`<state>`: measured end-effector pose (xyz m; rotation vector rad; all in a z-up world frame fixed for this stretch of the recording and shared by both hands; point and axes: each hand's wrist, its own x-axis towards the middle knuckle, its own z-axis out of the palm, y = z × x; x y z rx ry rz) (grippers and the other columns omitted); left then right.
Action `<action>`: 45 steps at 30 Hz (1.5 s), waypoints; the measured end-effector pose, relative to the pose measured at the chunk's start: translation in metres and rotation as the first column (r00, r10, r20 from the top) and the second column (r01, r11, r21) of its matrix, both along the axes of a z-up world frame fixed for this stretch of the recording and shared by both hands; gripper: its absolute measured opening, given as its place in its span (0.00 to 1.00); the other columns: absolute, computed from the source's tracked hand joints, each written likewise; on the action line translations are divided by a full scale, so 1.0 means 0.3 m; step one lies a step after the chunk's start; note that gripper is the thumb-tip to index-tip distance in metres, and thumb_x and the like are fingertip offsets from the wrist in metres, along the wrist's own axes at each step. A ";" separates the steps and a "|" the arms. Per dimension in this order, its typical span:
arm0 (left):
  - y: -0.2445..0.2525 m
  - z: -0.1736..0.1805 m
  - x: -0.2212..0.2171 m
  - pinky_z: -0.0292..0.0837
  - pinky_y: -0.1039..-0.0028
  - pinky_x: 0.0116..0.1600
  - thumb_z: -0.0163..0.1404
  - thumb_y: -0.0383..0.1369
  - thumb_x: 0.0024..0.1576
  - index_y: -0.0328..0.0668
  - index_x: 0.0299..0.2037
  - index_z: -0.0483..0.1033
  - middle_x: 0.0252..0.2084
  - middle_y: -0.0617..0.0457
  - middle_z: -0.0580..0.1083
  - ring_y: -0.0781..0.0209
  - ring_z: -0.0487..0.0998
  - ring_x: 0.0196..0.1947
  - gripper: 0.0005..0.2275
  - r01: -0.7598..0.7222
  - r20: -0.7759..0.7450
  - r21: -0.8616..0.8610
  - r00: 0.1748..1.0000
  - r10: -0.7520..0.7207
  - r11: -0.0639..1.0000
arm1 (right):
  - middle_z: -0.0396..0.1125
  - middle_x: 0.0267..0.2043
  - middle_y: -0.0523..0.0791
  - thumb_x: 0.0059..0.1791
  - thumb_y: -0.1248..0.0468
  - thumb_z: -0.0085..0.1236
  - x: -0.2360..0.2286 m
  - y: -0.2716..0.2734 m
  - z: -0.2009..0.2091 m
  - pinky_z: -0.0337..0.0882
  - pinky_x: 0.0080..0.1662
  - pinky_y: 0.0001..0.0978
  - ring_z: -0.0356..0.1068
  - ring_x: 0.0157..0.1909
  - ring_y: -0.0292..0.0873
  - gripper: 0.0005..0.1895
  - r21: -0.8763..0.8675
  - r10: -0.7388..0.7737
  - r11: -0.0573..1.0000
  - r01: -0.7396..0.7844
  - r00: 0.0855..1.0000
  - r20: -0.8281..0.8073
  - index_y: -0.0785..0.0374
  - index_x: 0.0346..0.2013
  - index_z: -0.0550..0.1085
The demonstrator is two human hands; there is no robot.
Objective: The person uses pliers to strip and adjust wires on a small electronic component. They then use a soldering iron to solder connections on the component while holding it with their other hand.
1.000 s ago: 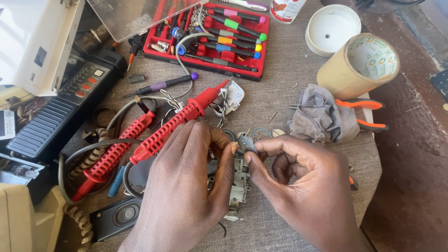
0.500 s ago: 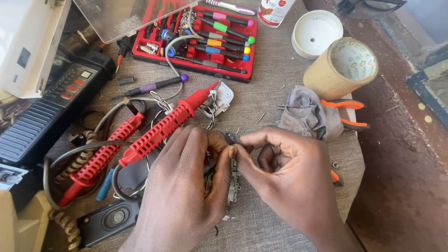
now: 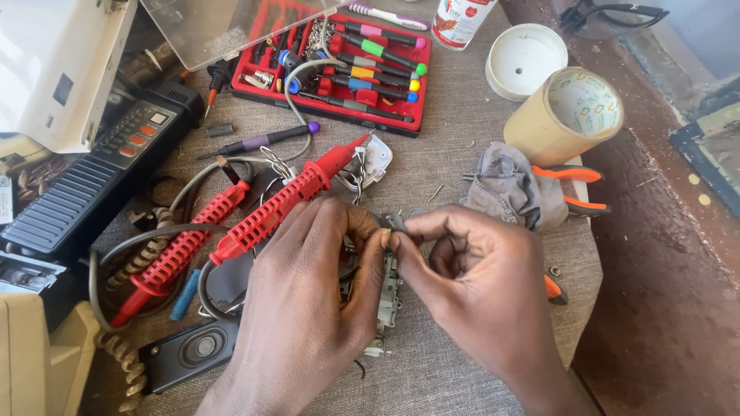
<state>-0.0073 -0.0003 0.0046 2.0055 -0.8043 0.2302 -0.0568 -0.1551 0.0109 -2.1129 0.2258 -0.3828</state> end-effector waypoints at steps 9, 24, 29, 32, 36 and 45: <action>-0.003 -0.019 0.000 0.66 0.63 0.40 0.50 0.29 0.62 0.38 0.36 0.68 0.32 0.49 0.71 0.50 0.72 0.34 0.05 -0.034 0.012 0.000 0.999 0.034 0.999 | 0.63 0.14 0.39 0.46 0.69 0.65 -0.080 0.000 -0.053 0.55 0.20 0.20 0.56 0.18 0.25 0.03 0.151 -0.030 0.988 0.037 0.999 -0.045 0.67 0.29 0.81; 0.004 0.006 0.001 0.65 0.67 0.38 0.48 0.29 0.61 0.40 0.32 0.67 0.30 0.52 0.71 0.55 0.73 0.30 0.06 -0.076 -0.088 0.011 0.993 0.076 0.997 | 0.66 0.19 0.40 0.47 0.69 0.64 -0.045 0.009 -0.018 0.59 0.22 0.19 0.58 0.20 0.27 0.04 0.118 0.001 0.993 -0.007 0.999 0.044 0.68 0.30 0.79; 0.000 0.004 -0.003 0.65 0.66 0.38 0.48 0.30 0.62 0.40 0.33 0.67 0.30 0.51 0.71 0.54 0.73 0.31 0.06 -0.083 -0.097 0.031 0.992 0.086 0.996 | 0.67 0.20 0.40 0.48 0.69 0.64 -0.032 0.015 -0.007 0.61 0.23 0.18 0.59 0.21 0.26 0.04 0.073 0.012 0.997 -0.015 0.999 0.044 0.67 0.30 0.79; 0.001 0.004 -0.002 0.65 0.66 0.38 0.48 0.30 0.62 0.40 0.32 0.67 0.30 0.51 0.71 0.54 0.73 0.31 0.07 -0.075 -0.088 0.025 0.993 0.077 0.997 | 0.67 0.21 0.40 0.48 0.69 0.63 -0.027 0.012 -0.012 0.60 0.23 0.19 0.59 0.22 0.26 0.04 0.080 0.016 0.997 -0.019 0.999 0.037 0.67 0.29 0.78; 0.001 0.007 -0.004 0.64 0.65 0.38 0.48 0.29 0.62 0.40 0.32 0.66 0.30 0.50 0.71 0.53 0.72 0.31 0.07 -0.068 -0.075 0.014 0.995 0.069 0.998 | 0.66 0.21 0.39 0.49 0.69 0.64 -0.024 0.010 -0.017 0.59 0.24 0.18 0.59 0.22 0.26 0.04 0.106 0.008 0.994 -0.011 0.999 0.031 0.67 0.31 0.78; 0.002 0.010 -0.002 0.64 0.65 0.38 0.48 0.29 0.61 0.40 0.32 0.67 0.30 0.50 0.71 0.52 0.73 0.31 0.06 -0.074 -0.080 0.011 0.994 0.074 0.997 | 0.66 0.21 0.40 0.48 0.70 0.63 -0.029 0.014 -0.017 0.59 0.24 0.18 0.59 0.22 0.26 0.03 0.103 0.011 0.995 -0.016 0.999 0.046 0.67 0.30 0.78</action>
